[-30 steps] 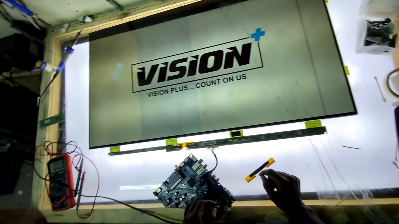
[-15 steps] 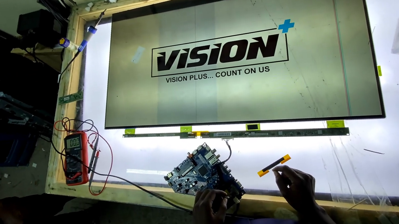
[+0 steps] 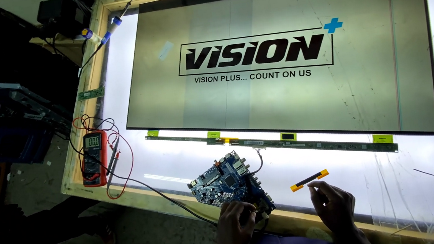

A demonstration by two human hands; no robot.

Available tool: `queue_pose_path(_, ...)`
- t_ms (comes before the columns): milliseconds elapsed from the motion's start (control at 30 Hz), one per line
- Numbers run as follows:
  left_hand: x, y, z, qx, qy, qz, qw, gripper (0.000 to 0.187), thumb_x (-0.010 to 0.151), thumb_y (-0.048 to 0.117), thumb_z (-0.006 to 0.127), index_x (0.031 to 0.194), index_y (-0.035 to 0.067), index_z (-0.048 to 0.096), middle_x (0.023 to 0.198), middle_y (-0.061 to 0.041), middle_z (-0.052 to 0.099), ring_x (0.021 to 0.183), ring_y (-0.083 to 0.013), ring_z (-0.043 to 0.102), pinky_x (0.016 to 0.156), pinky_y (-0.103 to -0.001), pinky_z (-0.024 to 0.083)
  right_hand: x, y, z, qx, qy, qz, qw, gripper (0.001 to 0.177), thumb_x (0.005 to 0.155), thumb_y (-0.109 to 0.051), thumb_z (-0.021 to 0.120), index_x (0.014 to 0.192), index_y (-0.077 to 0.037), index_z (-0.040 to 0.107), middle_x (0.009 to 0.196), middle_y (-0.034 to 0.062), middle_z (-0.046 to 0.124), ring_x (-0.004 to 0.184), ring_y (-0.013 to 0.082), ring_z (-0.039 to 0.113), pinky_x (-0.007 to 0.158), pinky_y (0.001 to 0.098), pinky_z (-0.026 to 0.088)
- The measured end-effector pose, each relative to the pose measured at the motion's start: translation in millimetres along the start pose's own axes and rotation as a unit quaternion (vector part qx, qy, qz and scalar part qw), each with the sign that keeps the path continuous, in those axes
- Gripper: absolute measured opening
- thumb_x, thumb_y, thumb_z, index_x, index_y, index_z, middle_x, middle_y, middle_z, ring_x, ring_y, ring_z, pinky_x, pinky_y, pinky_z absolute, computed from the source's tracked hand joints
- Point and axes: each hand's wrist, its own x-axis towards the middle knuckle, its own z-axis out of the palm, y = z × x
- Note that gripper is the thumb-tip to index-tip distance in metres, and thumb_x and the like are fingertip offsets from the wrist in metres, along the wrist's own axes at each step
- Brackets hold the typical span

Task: Repairing a television by connecting a circuit board to the display panel and testing it

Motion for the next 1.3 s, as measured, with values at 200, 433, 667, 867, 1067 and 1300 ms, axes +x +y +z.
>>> queue_pose_path(200, -1, -2, 1, -0.001, 0.006, 0.005, 1.000, 0.008, 0.086, 0.019, 0.066, 0.091, 0.015, 0.069, 0.086, 0.001, 0.066, 0.091, -0.0175, 0.056, 0.073, -0.035, 0.049, -3, 3, 2, -0.009, -0.011, 0.005, 1.000, 0.007, 0.087, -0.018, 0.063, 0.085, -0.023, 0.067, 0.049, -0.0081, 0.047, 0.044, 0.0061, 0.044, 0.045, 0.0259, 0.034)
queue_pose_path(433, -2, 2, -1, -0.022, 0.014, 0.006, 1.000, 0.003, 0.085, 0.015, 0.067, 0.088, 0.015, 0.069, 0.086, 0.001, 0.067, 0.090, -0.0169, 0.056, 0.073, -0.034, 0.050, -4, 5, 4, -0.018, -0.014, 0.004, 1.000, 0.007, 0.087, -0.019, 0.063, 0.083, -0.023, 0.068, 0.046, -0.0074, 0.046, 0.043, 0.0058, 0.044, 0.045, 0.0251, 0.035)
queue_pose_path(667, -2, 1, 0, -0.011, 0.016, 0.007, 1.000, 0.004, 0.086, 0.018, 0.067, 0.088, 0.015, 0.069, 0.086, 0.002, 0.067, 0.090, -0.0167, 0.057, 0.075, -0.034, 0.049, -6, 8, 7, -0.022, -0.008, 0.003, 1.000, 0.008, 0.088, -0.021, 0.062, 0.082, -0.023, 0.067, 0.045, -0.0082, 0.045, 0.042, 0.0054, 0.043, 0.044, 0.0247, 0.035)
queue_pose_path(867, -2, -4, 3, -0.005, 0.004, 0.011, 1.000, 0.004, 0.085, 0.015, 0.068, 0.089, 0.016, 0.069, 0.089, 0.002, 0.068, 0.091, -0.0175, 0.055, 0.075, -0.035, 0.050, -5, 7, 6, -0.018, -0.015, 0.006, 1.000, 0.007, 0.087, -0.020, 0.063, 0.082, -0.022, 0.068, 0.045, -0.0079, 0.045, 0.043, 0.0049, 0.042, 0.044, 0.0242, 0.035)
queue_pose_path(1067, -2, 2, -1, -0.022, 0.011, -0.008, 1.000, 0.004, 0.087, 0.017, 0.065, 0.087, 0.014, 0.068, 0.087, 0.001, 0.067, 0.090, -0.0179, 0.057, 0.076, -0.036, 0.049, -5, 8, 8, -0.022, -0.007, 0.008, 1.000, 0.008, 0.086, -0.020, 0.064, 0.081, -0.022, 0.069, 0.045, -0.0081, 0.044, 0.043, 0.0051, 0.041, 0.044, 0.0252, 0.033)
queue_pose_path(1300, -2, 4, -1, -0.017, 0.012, -0.013, 1.000, 0.006, 0.084, 0.016, 0.067, 0.088, 0.016, 0.070, 0.083, 0.001, 0.065, 0.087, -0.0155, 0.056, 0.074, -0.033, 0.049, -4, 6, 6, -0.008, 0.003, 0.012, 1.000, 0.008, 0.084, -0.017, 0.065, 0.078, -0.021, 0.068, 0.044, -0.0080, 0.043, 0.042, 0.0049, 0.039, 0.044, 0.0246, 0.033)
